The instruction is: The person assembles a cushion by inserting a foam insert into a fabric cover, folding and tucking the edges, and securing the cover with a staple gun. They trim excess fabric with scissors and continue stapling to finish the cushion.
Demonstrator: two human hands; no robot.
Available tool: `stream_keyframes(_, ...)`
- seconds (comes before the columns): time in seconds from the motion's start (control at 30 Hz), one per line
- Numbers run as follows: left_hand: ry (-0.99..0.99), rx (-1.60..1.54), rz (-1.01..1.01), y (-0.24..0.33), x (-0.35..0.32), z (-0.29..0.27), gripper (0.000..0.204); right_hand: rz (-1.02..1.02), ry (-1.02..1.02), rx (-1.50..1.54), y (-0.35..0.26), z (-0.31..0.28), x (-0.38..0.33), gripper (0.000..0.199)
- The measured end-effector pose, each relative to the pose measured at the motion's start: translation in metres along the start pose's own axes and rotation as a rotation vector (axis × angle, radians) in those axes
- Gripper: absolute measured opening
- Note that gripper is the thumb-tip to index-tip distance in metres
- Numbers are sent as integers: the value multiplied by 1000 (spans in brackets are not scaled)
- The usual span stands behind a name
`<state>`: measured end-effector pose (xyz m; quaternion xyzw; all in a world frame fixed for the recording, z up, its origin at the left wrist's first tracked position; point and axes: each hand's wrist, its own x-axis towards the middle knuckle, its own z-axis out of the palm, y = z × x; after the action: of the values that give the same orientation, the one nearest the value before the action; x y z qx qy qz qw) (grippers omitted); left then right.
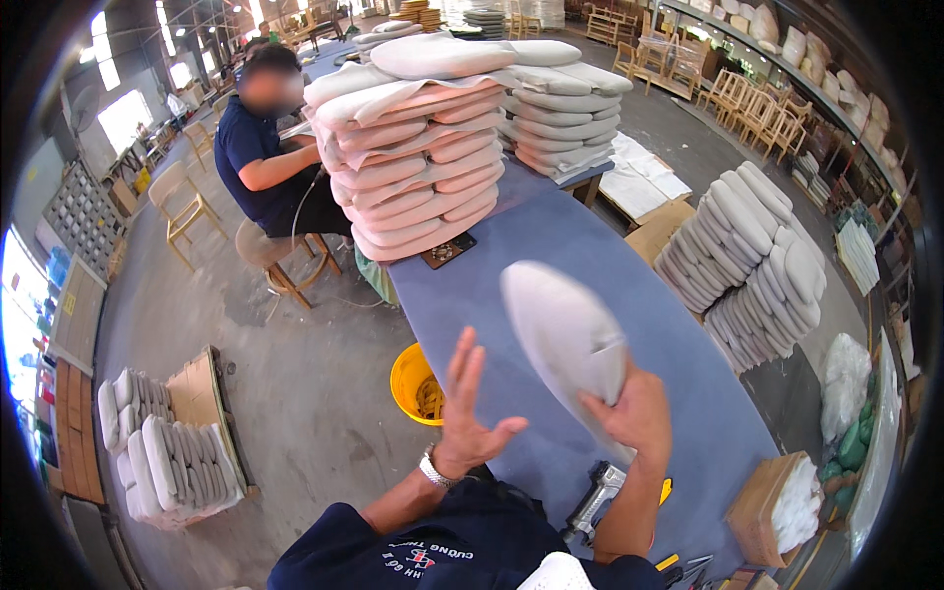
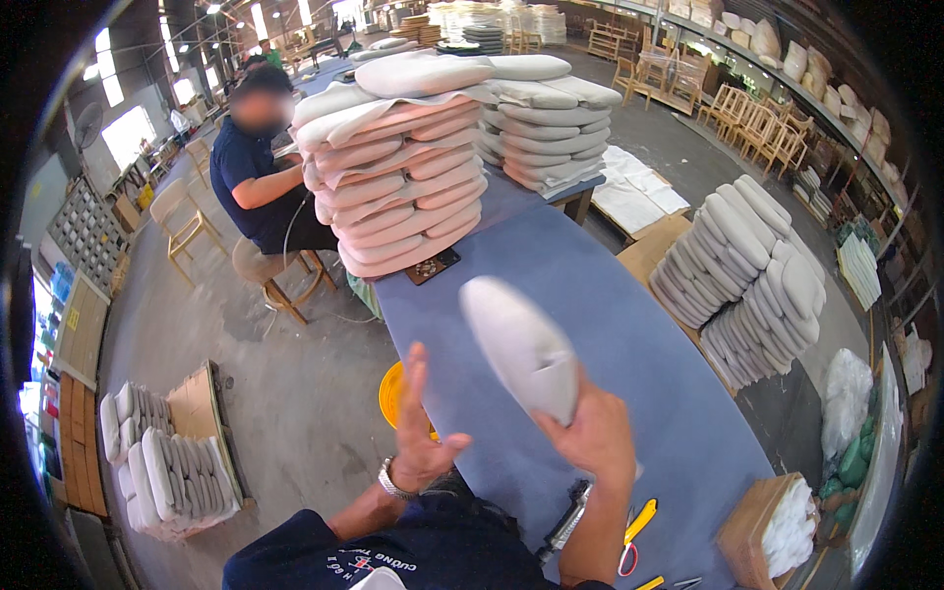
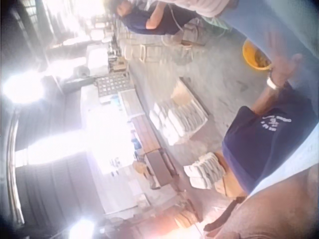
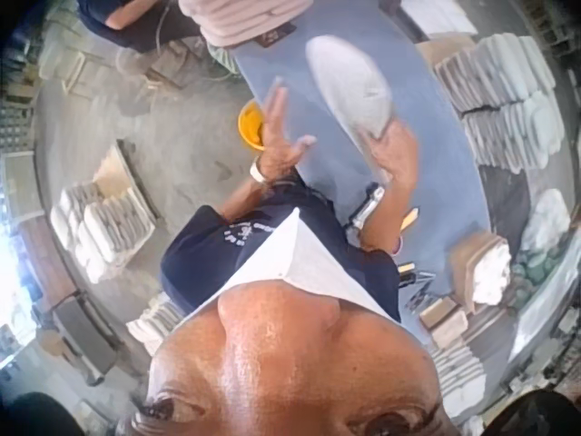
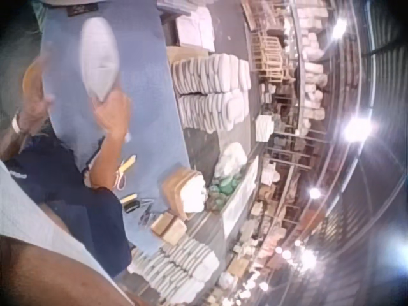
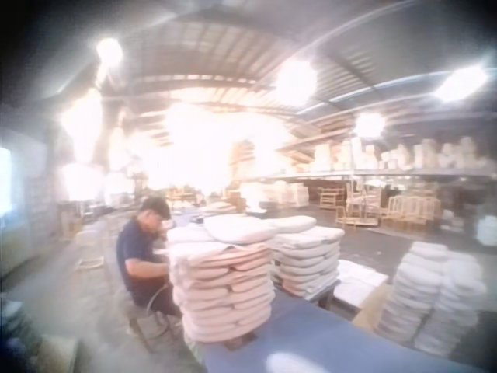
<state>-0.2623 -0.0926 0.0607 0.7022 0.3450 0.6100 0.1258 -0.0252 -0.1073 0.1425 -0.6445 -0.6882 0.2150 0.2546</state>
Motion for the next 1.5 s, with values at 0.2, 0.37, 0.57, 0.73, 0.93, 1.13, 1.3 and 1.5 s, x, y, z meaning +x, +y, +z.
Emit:
stream_keyframes(0.2,-215,50,-515,-29,-36,-20,55,-288,-462,-158,14,77,11,62)
stream_keyframes(0.37,-283,138,-920,-74,-121,-46,40,-367,-334,104,63,159,-15,53)
stream_keyframes(0.57,-569,284,-797,-51,-100,-64,44,-165,241,-64,106,105,-15,50)
stream_keyframes(0.73,-1195,219,-539,-44,-61,-52,58,224,495,-53,190,78,-48,60)
stream_keyframes(0.93,-1306,22,-148,3,-65,51,95,389,471,265,207,94,-76,51)
stream_keyframes(1.13,-1167,-116,114,5,-78,172,54,426,660,817,224,101,-97,41)
stream_keyframes(1.3,-1127,-282,-107,-7,-68,213,29,400,765,1166,226,102,-109,49)
stream_keyframes(1.5,-1107,-159,134,5,-69,215,34,337,779,1240,230,115,-111,38)
